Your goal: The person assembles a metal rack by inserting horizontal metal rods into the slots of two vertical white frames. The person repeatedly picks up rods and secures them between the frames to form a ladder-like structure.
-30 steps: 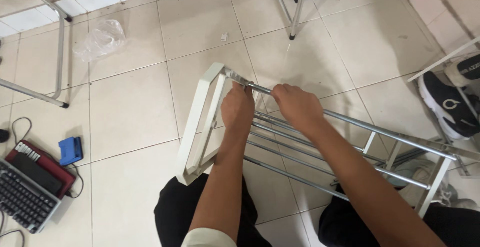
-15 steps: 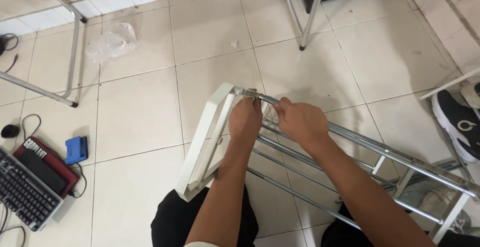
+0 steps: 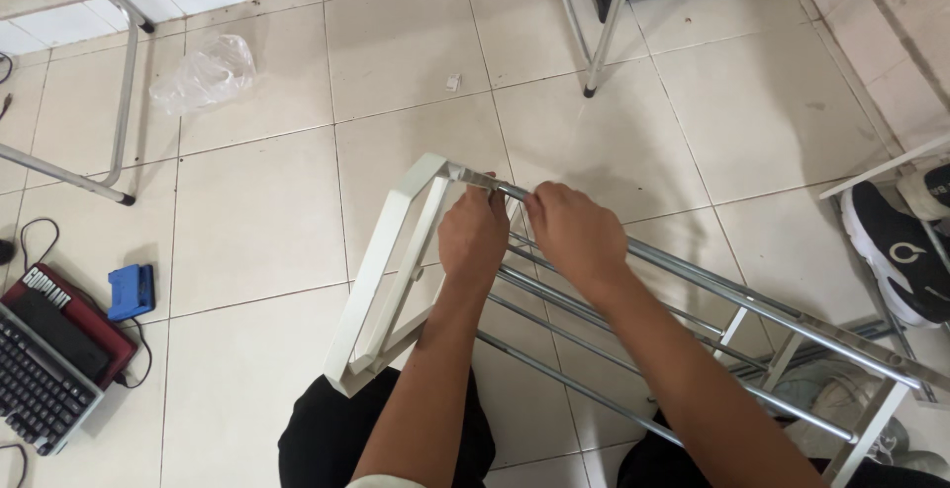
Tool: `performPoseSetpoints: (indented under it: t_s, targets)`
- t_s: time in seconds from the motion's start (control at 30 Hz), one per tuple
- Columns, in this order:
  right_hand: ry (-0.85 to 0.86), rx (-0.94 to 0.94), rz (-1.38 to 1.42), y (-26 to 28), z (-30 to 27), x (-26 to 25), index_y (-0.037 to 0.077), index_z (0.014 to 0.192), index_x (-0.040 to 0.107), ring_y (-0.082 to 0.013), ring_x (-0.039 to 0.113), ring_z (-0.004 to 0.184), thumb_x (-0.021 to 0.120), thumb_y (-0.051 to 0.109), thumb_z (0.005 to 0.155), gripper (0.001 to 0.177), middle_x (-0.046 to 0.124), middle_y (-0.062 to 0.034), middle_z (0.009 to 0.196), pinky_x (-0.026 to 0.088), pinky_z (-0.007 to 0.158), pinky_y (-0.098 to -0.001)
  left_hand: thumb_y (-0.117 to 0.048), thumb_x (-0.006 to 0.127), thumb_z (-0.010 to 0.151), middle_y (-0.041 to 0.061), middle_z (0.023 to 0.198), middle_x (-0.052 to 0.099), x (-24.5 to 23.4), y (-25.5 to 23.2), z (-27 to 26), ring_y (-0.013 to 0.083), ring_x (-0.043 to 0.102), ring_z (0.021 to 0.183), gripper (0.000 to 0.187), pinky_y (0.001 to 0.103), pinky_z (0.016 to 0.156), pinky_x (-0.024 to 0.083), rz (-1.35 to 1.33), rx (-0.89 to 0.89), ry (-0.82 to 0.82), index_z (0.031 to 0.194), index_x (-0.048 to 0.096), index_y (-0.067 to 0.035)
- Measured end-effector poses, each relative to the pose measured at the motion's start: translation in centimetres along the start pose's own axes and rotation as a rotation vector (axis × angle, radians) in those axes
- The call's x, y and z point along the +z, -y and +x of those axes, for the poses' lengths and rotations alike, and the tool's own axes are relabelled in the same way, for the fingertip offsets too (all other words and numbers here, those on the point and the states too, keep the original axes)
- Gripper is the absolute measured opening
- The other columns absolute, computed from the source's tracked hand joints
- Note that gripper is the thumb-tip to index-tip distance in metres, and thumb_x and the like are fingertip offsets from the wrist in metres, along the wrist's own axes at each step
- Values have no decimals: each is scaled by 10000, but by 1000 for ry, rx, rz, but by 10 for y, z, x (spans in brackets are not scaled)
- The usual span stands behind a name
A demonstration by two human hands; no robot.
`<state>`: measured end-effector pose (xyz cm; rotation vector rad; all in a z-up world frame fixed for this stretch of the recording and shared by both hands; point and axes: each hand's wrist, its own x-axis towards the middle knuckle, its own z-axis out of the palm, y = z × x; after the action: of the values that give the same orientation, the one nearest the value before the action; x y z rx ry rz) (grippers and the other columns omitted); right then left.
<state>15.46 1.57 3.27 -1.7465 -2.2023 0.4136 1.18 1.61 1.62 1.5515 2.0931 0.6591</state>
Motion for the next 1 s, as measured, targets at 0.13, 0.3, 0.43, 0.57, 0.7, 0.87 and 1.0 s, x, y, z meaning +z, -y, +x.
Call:
performPoseSetpoints:
  t_s: [0.13,0.3,0.43,0.57,0.7,0.87,1.0]
  targets:
    - [-163,-221,-118,4,-1,10,77,957,643,-317,693,920,498,380,1051,349,721,-106,909,573,687,-470,-294,533,1015,159,950,749,1,2,-1,397,708,869,320,526,754,547,2,-16,4,1295,616,-162]
    - [259,188,10,13,17,-7,143,1026,686,-372,685,917,426,446,1047,400,727,-119,952,537,762,-522,-283,537,1006,173,962,748,-6,2,0,406,708,876,338,532,767,544,-30,18,3,1312,614,-162]
    - [423,282,224,10,31,-18,111,1015,717,-388,698,922,393,499,1030,506,729,-163,908,530,850,-514,-316,538,1019,193,961,738,1,7,-2,425,702,866,306,540,748,547,-29,12,23,1232,607,-108]
    - [353,287,160,9,31,-14,118,990,736,-369,682,941,409,493,1019,498,732,-118,936,527,832,-503,-350,557,1016,205,945,726,5,6,3,433,698,862,316,547,725,548,-14,-3,28,1044,568,-36]
    - [-37,-34,-113,3,3,2,122,1025,670,-290,674,821,590,393,1009,284,693,-64,860,534,721,-427,-309,563,1011,207,925,730,10,8,2,433,703,845,266,542,735,552,-25,56,-59,1006,563,-43]
    - [-542,-358,-433,-14,-28,13,112,1039,669,-179,617,765,709,252,962,165,612,-2,826,529,638,-338,-294,574,1004,200,919,733,11,9,1,430,704,831,253,543,731,550,-19,61,-93,997,576,-41]
    - [-431,-304,-355,-23,-28,12,104,985,661,-198,651,735,674,296,1003,193,632,-18,794,532,570,-341,-293,570,1006,179,931,737,9,5,-3,421,707,822,241,541,706,548,-41,53,-84,1009,586,-52]
